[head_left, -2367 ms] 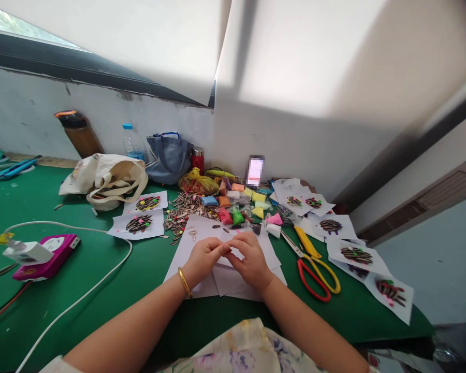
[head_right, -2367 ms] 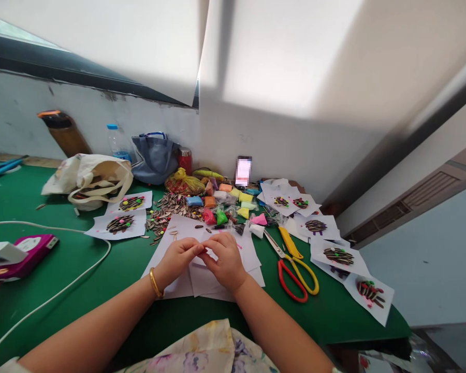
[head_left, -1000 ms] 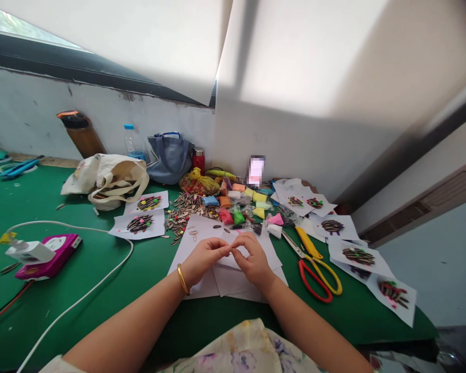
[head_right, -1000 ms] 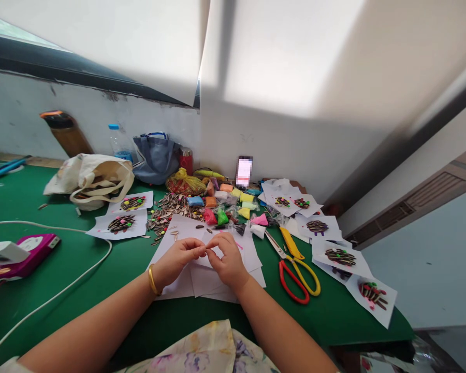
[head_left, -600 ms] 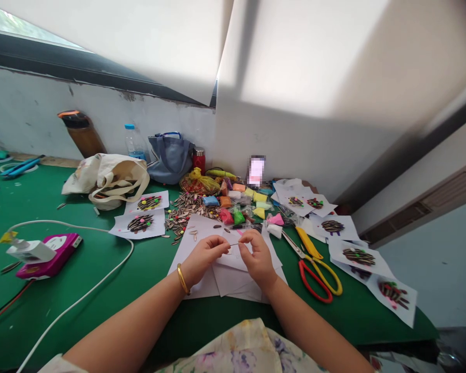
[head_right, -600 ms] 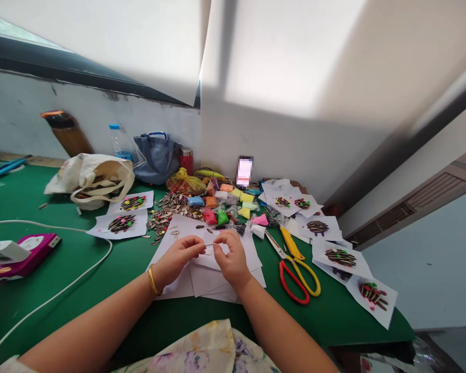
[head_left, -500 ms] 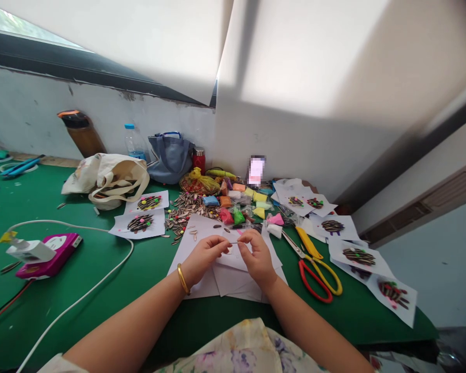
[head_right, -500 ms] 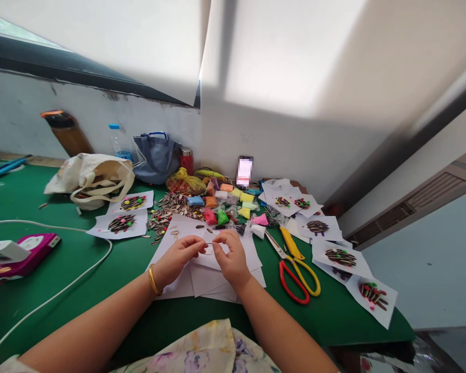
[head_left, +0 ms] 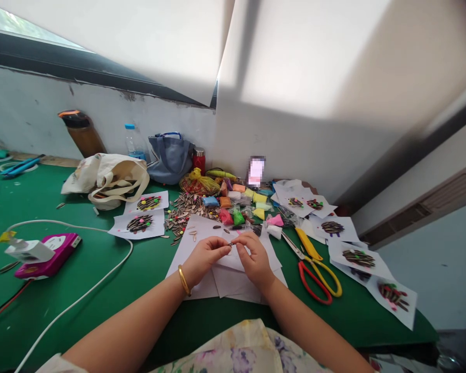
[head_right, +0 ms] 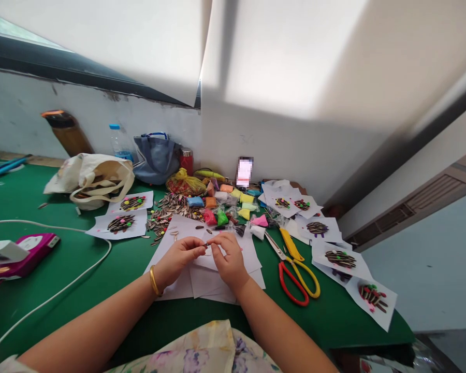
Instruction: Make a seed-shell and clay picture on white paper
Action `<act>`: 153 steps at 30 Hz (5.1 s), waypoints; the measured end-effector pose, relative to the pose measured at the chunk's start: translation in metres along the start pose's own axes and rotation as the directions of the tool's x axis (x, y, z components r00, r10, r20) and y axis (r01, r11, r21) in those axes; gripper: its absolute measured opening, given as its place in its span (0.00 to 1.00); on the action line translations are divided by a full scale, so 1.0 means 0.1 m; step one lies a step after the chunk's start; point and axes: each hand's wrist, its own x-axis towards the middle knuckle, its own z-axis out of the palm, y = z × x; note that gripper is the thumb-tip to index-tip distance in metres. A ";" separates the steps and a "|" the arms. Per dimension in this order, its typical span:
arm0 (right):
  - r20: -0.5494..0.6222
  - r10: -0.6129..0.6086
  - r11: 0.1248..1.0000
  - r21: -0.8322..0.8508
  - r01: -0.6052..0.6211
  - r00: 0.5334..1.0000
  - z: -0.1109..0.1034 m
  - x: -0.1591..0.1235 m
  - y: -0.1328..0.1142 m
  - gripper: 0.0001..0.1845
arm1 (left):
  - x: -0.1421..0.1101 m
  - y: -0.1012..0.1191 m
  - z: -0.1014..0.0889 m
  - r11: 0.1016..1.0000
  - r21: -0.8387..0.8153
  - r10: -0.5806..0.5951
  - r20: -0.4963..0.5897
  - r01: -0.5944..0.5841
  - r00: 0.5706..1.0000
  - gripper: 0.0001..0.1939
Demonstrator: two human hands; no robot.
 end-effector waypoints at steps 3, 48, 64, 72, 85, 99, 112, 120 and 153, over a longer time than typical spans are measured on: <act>0.017 -0.025 1.000 -0.007 0.026 1.000 0.01 0.00 -0.01 0.09 | 0.00 -0.01 0.00 1.000 0.012 -0.003 -0.005 0.003 1.000 0.17; -0.037 0.039 0.999 0.033 -0.037 0.999 0.06 0.00 0.03 0.08 | -0.01 -0.06 -0.01 0.711 0.611 0.292 0.194 -0.348 0.936 0.08; 0.092 -0.162 0.963 -0.201 0.178 0.982 0.01 -0.01 -0.02 0.16 | -0.01 -0.12 -0.02 0.443 0.804 0.377 0.236 -0.398 0.896 0.08; 0.092 -0.182 0.949 -0.243 0.199 0.979 0.01 -0.01 0.00 0.17 | 0.00 -0.13 -0.04 0.376 0.837 0.390 0.246 -0.398 0.887 0.07; 0.113 -0.212 0.931 -0.277 0.236 0.971 -0.01 -0.01 0.00 0.20 | -0.01 -0.10 -0.03 0.431 0.810 0.389 0.230 -0.397 0.892 0.07; 0.094 -0.210 0.914 -0.336 0.230 0.973 -0.03 -0.03 0.01 0.20 | 0.00 -0.12 -0.04 0.426 0.818 0.368 0.235 -0.388 0.900 0.07; 0.043 -0.202 0.943 -0.262 0.206 0.978 -0.02 -0.04 -0.01 0.17 | 0.00 -0.14 -0.03 0.368 0.829 0.394 0.271 -0.421 0.878 0.07; 0.023 -0.165 0.953 -0.253 0.165 0.986 -0.02 -0.03 -0.01 0.12 | -0.01 -0.14 -0.02 0.335 0.838 0.386 0.296 -0.432 0.874 0.08; 0.041 -0.157 0.953 -0.255 0.162 0.987 0.00 -0.01 0.01 0.16 | -0.01 -0.13 0.00 0.393 0.815 0.360 0.289 -0.425 0.887 0.05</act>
